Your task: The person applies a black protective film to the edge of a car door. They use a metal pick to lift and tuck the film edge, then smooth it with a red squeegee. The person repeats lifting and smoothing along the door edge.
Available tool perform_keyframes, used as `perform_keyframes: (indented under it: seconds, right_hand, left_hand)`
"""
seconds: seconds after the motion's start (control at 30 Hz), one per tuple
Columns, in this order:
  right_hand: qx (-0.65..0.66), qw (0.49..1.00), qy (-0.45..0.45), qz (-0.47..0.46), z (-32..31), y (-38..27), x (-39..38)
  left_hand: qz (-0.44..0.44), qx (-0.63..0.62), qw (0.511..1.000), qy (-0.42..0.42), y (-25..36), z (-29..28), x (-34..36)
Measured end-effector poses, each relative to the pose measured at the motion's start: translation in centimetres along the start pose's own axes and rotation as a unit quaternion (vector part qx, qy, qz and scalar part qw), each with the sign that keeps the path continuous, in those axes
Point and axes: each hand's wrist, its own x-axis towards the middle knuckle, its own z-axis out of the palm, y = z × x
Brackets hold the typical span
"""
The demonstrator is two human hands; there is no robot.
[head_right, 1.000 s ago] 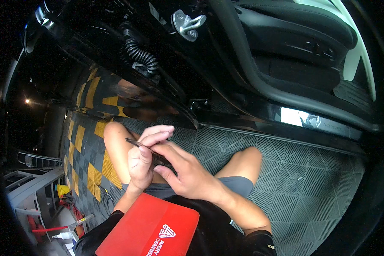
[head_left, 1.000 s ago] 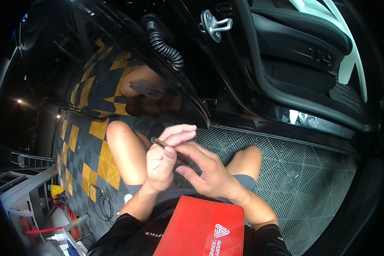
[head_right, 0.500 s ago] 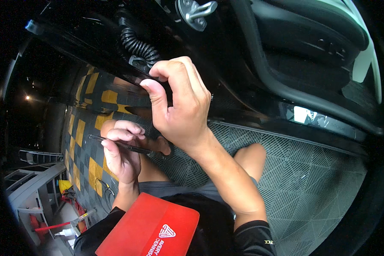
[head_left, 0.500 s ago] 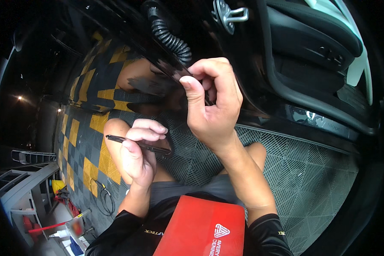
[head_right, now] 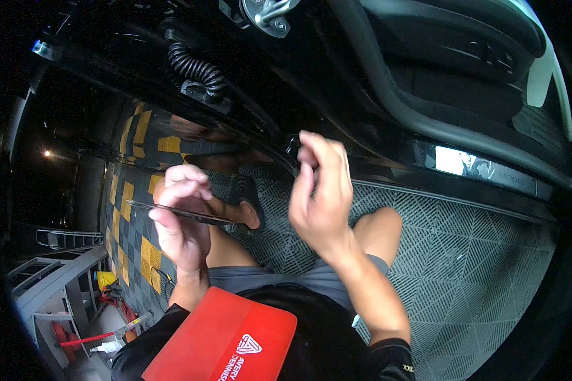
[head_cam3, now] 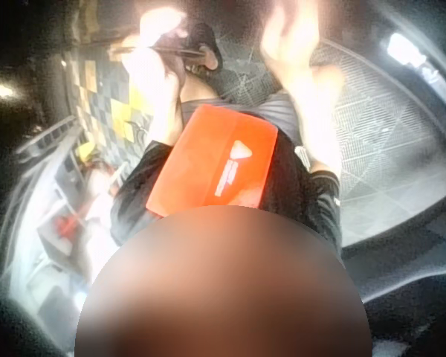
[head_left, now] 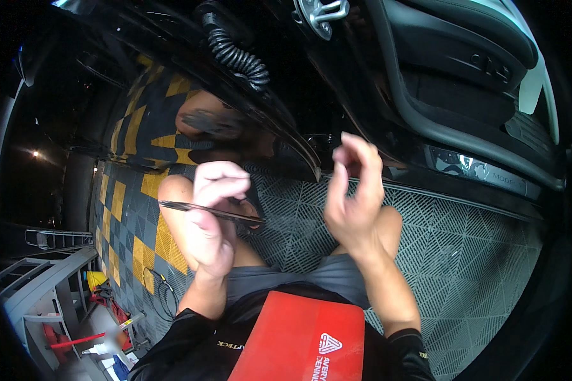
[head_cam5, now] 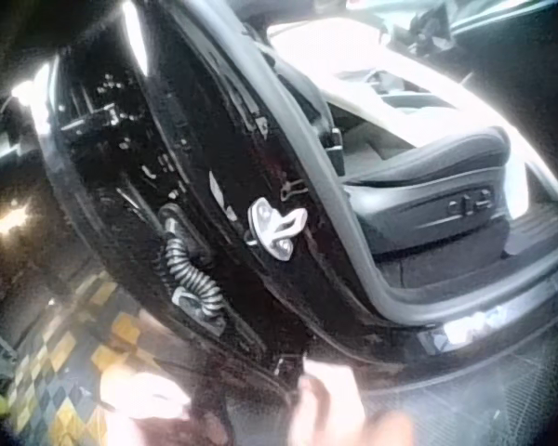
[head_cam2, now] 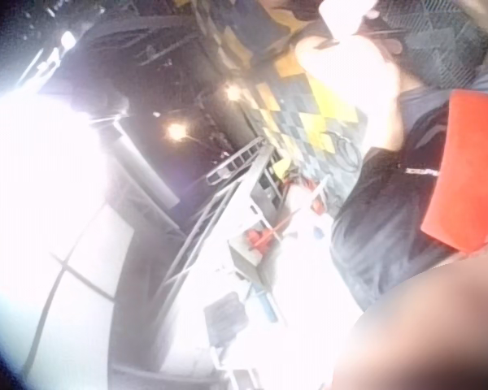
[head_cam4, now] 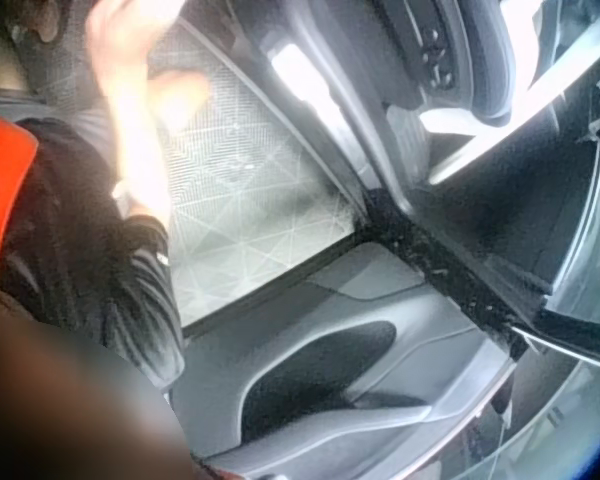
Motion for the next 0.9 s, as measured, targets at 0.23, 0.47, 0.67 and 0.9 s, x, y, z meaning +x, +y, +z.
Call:
perform_keyframes:
  seconds: [0.23, 0.47, 0.67, 0.9]
  right_hand:
    - [0.288, 0.912, -0.289, 0.037, -2.6, -3.9, -2.7]
    - [0.216, 0.971, -0.098, -0.040, -1.1, -0.2, -0.4]
    - [0.170, 0.980, -0.012, -0.107, 1.9, 1.5, 1.6]
    - [0.172, 0.975, -0.006, -0.137, 3.4, 0.7, 2.2]
  left_hand:
    - [-0.021, 0.069, 0.987, -0.147, 0.1, 4.4, 0.2]
    - [0.181, 0.270, 0.934, 0.147, 1.0, 0.7, 5.8]
    - [0.186, 0.256, 0.928, 0.195, 1.2, 1.8, 8.5]
    - [0.177, 0.214, 0.939, 0.201, 1.8, 1.9, 9.4]
